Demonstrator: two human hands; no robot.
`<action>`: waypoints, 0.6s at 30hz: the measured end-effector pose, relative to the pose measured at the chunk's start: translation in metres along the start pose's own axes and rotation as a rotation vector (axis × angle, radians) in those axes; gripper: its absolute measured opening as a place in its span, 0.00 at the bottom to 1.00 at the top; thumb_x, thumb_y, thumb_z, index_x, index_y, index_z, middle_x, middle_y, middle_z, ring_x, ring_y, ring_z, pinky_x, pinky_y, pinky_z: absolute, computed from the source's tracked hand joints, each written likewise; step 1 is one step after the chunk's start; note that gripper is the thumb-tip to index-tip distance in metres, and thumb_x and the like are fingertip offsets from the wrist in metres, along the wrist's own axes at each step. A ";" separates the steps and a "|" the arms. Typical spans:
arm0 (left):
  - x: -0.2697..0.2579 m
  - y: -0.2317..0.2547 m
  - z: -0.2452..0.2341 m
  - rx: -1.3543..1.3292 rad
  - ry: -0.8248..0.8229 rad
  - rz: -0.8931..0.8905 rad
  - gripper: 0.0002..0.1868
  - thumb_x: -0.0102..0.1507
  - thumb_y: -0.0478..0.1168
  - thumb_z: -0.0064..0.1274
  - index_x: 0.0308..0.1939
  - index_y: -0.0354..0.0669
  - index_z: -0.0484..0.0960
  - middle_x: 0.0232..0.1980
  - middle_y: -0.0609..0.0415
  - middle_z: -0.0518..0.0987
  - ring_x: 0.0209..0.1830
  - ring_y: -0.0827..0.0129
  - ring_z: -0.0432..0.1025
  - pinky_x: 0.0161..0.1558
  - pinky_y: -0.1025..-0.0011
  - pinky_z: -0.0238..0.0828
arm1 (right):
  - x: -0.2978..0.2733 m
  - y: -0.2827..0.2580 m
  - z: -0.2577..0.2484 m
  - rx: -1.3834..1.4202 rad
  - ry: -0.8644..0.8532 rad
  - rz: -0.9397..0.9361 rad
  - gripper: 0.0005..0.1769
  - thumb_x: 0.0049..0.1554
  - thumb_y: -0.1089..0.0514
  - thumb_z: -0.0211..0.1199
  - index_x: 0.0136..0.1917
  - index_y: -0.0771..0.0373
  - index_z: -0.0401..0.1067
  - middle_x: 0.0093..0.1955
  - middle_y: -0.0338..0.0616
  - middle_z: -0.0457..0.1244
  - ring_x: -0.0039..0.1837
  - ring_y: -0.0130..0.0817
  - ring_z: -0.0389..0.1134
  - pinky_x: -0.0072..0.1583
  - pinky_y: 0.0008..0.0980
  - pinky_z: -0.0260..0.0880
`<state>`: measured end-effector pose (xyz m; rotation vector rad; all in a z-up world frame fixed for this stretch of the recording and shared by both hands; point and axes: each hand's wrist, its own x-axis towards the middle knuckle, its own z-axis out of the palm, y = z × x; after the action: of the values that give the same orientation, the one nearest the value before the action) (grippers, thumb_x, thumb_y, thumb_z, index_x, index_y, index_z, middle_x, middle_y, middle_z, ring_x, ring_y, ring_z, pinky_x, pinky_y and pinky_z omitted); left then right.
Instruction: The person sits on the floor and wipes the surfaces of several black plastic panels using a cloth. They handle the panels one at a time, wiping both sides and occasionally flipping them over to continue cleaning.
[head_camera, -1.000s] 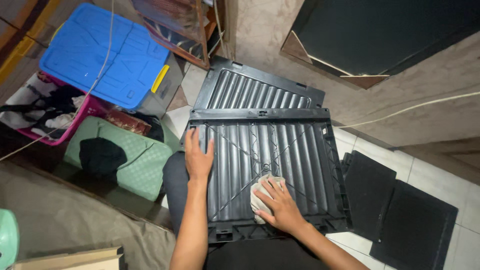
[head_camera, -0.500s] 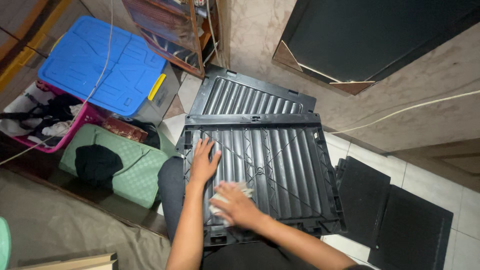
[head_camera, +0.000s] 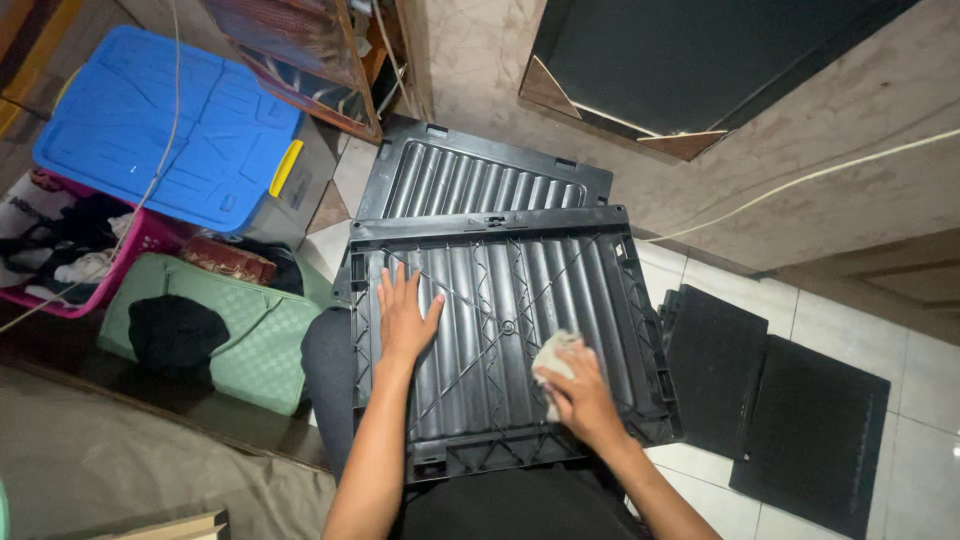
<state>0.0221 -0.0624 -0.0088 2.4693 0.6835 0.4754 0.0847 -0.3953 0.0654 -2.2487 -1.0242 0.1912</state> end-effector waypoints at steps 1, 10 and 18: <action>0.000 0.001 0.000 0.016 0.000 0.000 0.35 0.64 0.54 0.55 0.68 0.34 0.70 0.78 0.35 0.58 0.82 0.35 0.43 0.77 0.46 0.37 | 0.001 -0.006 0.005 0.038 -0.045 -0.051 0.16 0.53 0.58 0.67 0.55 0.50 0.82 0.66 0.59 0.65 0.73 0.60 0.59 0.73 0.51 0.56; -0.001 0.004 0.003 0.055 0.005 -0.009 0.27 0.67 0.45 0.49 0.69 0.39 0.73 0.77 0.39 0.63 0.81 0.39 0.48 0.78 0.48 0.41 | 0.103 -0.042 0.050 0.044 0.107 -0.239 0.18 0.60 0.57 0.64 0.64 0.51 0.77 0.72 0.56 0.63 0.79 0.59 0.56 0.78 0.54 0.52; 0.000 -0.004 0.008 0.062 0.058 0.012 0.24 0.67 0.40 0.47 0.67 0.37 0.75 0.75 0.40 0.67 0.79 0.37 0.51 0.77 0.47 0.43 | 0.153 -0.039 0.098 -0.125 -0.020 -0.298 0.30 0.57 0.45 0.64 0.70 0.55 0.69 0.72 0.57 0.62 0.76 0.63 0.56 0.74 0.63 0.49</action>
<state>0.0239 -0.0627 -0.0179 2.5279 0.7168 0.5401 0.1282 -0.2179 0.0331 -2.1727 -1.3999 0.0218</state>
